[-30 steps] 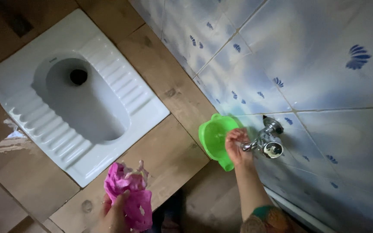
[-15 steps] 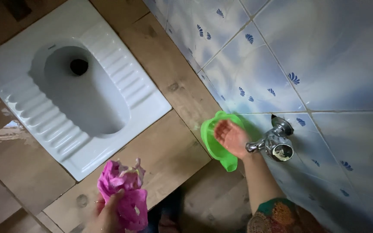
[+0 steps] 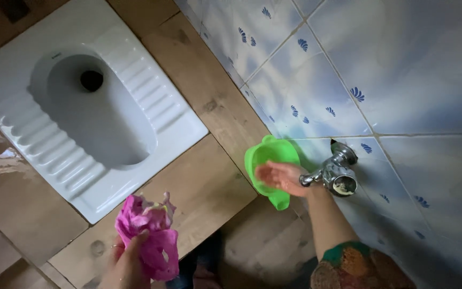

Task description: The person cleans a bathroom by wiping a wall-mounted tap with a pink cloth, then uses a white jug to scoop water from a bucket and pour it into the toilet. They move a blue bucket and stool, rinse the cloth under a tap near a squat toilet, and continue wiping surfaces.

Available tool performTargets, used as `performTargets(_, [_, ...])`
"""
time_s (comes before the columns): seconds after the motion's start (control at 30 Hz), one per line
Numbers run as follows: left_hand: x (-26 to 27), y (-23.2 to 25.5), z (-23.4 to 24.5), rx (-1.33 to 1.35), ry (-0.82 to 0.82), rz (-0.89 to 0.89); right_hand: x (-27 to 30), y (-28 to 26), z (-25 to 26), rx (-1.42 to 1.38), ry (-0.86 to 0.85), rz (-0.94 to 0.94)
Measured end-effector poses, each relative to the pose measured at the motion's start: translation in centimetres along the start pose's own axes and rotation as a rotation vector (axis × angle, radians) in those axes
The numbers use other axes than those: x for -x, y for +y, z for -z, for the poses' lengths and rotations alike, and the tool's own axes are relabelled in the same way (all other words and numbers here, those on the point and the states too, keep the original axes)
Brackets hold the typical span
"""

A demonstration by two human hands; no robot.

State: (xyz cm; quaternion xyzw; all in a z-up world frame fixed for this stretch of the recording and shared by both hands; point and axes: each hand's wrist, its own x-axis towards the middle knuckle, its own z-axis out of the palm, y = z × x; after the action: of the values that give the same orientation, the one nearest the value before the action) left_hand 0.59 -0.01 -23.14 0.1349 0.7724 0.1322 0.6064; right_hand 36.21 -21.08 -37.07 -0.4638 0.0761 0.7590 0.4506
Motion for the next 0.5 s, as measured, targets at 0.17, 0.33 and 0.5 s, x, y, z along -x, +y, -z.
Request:
performTargets(0.17, [4.5, 2.7, -1.4, -0.073, 0.045, 0.028, -6.7, 6.5, 6.9, 0.649, 0.822, 0.673])
performTargets(0.33, [4.9, 3.4, -1.5, -0.049, -0.01, 0.081, -2.7, 8.1, -2.6, 1.451, 0.719, 0.244])
performTargets(0.5, [0.6, 0.1, 0.9, 0.014, -0.003, -0.094, -1.5, 7.8, -5.7, 1.865, 0.857, 0.255])
